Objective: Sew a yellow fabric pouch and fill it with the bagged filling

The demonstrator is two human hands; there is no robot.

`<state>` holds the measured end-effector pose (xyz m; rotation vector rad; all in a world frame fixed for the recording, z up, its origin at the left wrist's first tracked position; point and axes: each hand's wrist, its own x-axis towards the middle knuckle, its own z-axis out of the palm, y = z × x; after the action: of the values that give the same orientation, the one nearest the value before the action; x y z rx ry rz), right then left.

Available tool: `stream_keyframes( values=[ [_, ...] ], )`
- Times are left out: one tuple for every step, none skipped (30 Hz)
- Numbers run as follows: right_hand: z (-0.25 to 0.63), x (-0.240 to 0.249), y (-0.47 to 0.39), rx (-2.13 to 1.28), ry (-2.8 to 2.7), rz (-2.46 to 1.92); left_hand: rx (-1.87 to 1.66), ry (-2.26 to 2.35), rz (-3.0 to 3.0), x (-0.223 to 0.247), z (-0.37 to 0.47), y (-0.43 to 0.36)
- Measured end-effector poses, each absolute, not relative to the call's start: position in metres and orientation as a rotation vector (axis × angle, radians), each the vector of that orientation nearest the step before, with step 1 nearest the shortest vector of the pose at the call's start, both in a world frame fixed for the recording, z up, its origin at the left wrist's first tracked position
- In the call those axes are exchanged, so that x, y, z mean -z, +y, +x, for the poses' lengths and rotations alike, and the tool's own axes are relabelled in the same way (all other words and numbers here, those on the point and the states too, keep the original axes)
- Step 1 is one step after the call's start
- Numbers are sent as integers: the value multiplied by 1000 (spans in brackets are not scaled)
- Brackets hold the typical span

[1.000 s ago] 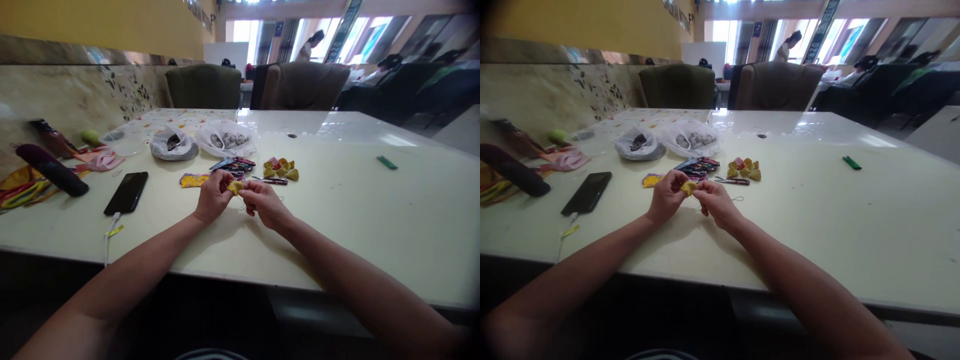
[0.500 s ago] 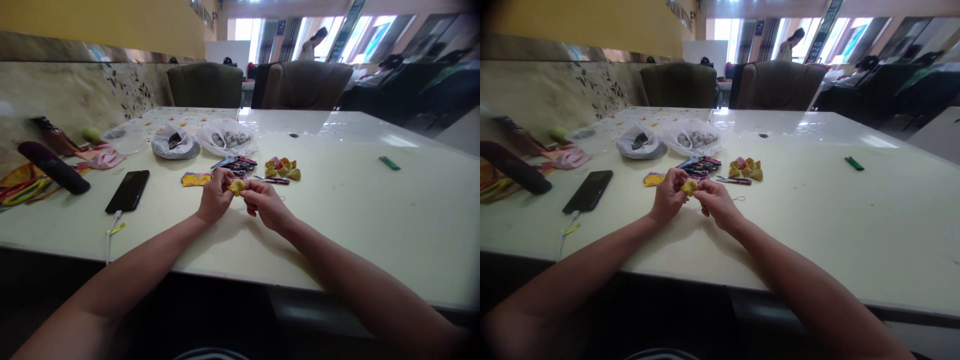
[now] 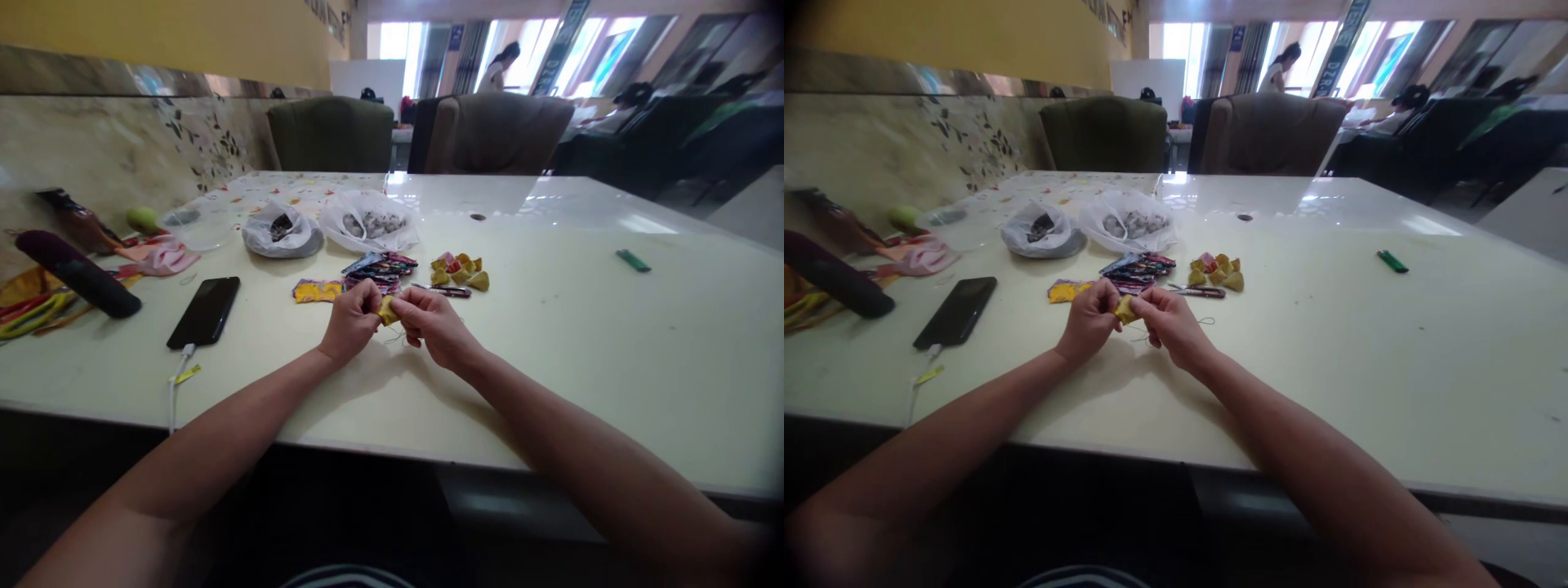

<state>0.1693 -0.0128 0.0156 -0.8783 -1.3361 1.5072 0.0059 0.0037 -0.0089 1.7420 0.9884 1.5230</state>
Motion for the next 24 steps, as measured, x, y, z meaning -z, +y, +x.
stream_keyframes(
  values=[
    [170,-15,-11,-1491,-1340,-885,-1505,986,1733,9,6,4],
    [171,-15,-10,-1474,-1337,-894,-1489,983,1710,9,7,4],
    [171,-15,-9,-1456,-1328,-903,-1472,976,1681,9,7,4],
    [172,-14,-9,-1442,-1314,-912,-1454,966,1656,8,8,4],
    [172,-14,-8,-1431,-1298,-925,-1436,953,1639,8,9,3],
    [172,-13,-7,-1420,-1281,-943,-1422,935,1626,7,9,3],
    [172,-13,-7,-1407,-1266,-965,-1411,918,1607,5,10,2],
    [172,-12,-6,-1388,-1249,-990,-1400,906,1573,4,10,1],
    [172,-11,-5,-1361,-1236,-1015,-1388,902,1520,2,11,0],
    [173,-10,-4,-1323,-1231,-1038,-1371,902,1458,1,11,-1],
    [173,-9,-3,-1270,-1238,-1055,-1347,906,1398,0,12,-1],
    [174,-8,-1,-1204,-1257,-1068,-1327,915,1350,-1,12,-2],
    [175,-6,0,-1126,-1286,-1078,-1314,930,1322,-1,13,-2],
    [175,-5,2,-1038,-1321,-1086,-1305,950,1313,-1,13,-3],
    [176,-5,2,-949,-1359,-1092,-1294,974,1319,0,14,-3],
    [176,-4,2,-867,-1390,-1094,-1282,1000,1334,1,15,-3],
    [175,-4,2,-800,-1417,-1091,-1267,1022,1355,2,15,-3],
    [175,-4,1,-751,-1438,-1085,-1249,1037,1378,3,16,-3],
    [174,-4,-1,-721,-1450,-1075,-1234,1042,1399,4,17,-4],
    [172,-5,-3,-708,-1458,-1065,-1225,1041,1416,4,17,-4],
    [171,-5,-4,-709,-1463,-1055,-1224,1039,1427,5,18,-5],
    [170,-4,-6,-713,-1469,-1047,-1227,1041,1434,5,18,-6],
    [169,-4,-7,-718,-1476,-1043,-1234,1052,1436,5,18,-6],
    [168,-3,-8,-719,-1481,-1040,-1244,1067,1433,4,18,-6]
  ],
)
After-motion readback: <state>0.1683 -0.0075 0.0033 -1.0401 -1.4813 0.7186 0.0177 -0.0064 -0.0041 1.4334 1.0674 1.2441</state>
